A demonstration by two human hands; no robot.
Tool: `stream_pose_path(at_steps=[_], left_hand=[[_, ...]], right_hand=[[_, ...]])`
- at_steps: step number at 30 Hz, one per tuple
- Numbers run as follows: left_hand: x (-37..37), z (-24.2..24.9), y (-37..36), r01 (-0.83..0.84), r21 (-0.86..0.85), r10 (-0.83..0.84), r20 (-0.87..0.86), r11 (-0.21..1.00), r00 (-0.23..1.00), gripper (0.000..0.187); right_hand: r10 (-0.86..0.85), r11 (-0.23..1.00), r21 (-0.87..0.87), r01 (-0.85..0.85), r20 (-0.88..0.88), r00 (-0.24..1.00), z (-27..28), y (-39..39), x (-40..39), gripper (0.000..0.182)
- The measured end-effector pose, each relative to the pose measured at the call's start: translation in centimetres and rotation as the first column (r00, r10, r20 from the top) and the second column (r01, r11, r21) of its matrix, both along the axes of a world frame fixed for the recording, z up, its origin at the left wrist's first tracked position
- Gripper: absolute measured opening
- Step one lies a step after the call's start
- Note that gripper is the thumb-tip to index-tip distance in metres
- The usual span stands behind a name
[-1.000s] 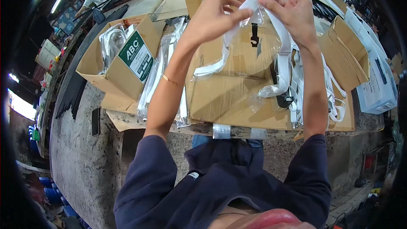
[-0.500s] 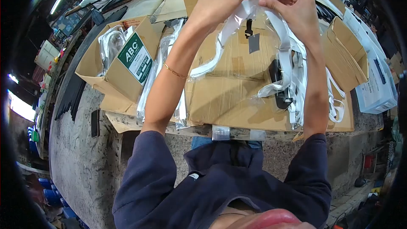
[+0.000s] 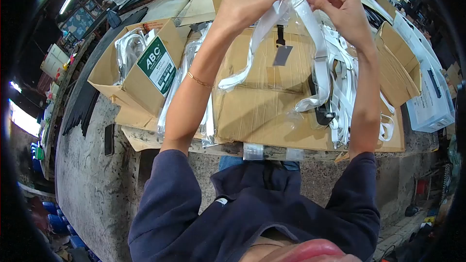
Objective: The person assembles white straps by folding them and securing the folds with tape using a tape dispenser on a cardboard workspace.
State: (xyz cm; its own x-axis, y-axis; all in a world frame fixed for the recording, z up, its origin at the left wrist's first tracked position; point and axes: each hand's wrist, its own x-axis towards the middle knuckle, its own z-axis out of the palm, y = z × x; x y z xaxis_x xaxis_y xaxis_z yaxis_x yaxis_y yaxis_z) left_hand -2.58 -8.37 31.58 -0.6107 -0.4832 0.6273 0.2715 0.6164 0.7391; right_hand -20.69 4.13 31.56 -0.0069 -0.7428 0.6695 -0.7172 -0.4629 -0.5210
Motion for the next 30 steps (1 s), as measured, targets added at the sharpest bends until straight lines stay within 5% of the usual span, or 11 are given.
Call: stream_pose_path(at_steps=[5, 7, 11, 17, 20, 25, 30], left_hand=[[0.3, 0.0, 0.3, -0.057, -0.045, 0.058, 0.025, 0.997, 0.998, 0.024], [0.2, 0.0, 0.4, -0.087, -0.032, 0.088, 0.022, 0.996, 0.996, 0.021], [-0.1, 0.1, 0.4, -0.093, -0.062, 0.095, 0.037, 0.994, 0.995, 0.020], [0.4, 0.7, 0.4, 0.019, 0.108, -0.026, 0.065, 0.994, 0.998, 0.023], [0.4, 0.6, 0.2, 0.100, 0.118, -0.108, 0.061, 0.988, 0.992, 0.022], [0.4, 0.1, -0.5, 0.351, 0.258, -0.370, 0.026, 0.900, 0.929, 0.023], [0.0, -0.2, 0.1, 0.276, 0.200, -0.288, 0.032, 0.940, 0.957, 0.024]], right_hand=[[-0.051, 0.999, 0.013, 0.052, -0.085, 0.995, 0.7, 0.1, 1.1, 0.023], [-0.040, 0.999, 0.017, 0.038, 0.157, 0.987, 1.9, 0.7, 4.0, 0.011], [-0.046, 0.997, 0.066, 0.035, 0.182, 0.982, 2.1, 0.5, 4.2, 0.007], [-0.102, 0.994, 0.050, 0.099, 0.073, 0.992, 2.1, 0.6, 3.7, 0.012], [-0.017, 0.999, 0.034, 0.010, 0.228, 0.974, 2.0, 0.6, 3.7, 0.014], [-0.069, 0.996, 0.066, 0.056, 0.210, 0.975, 2.0, 0.8, 3.4, 0.017], [0.036, 0.999, -0.024, -0.036, -0.001, 0.999, 0.5, -0.3, 0.5, 0.021]])
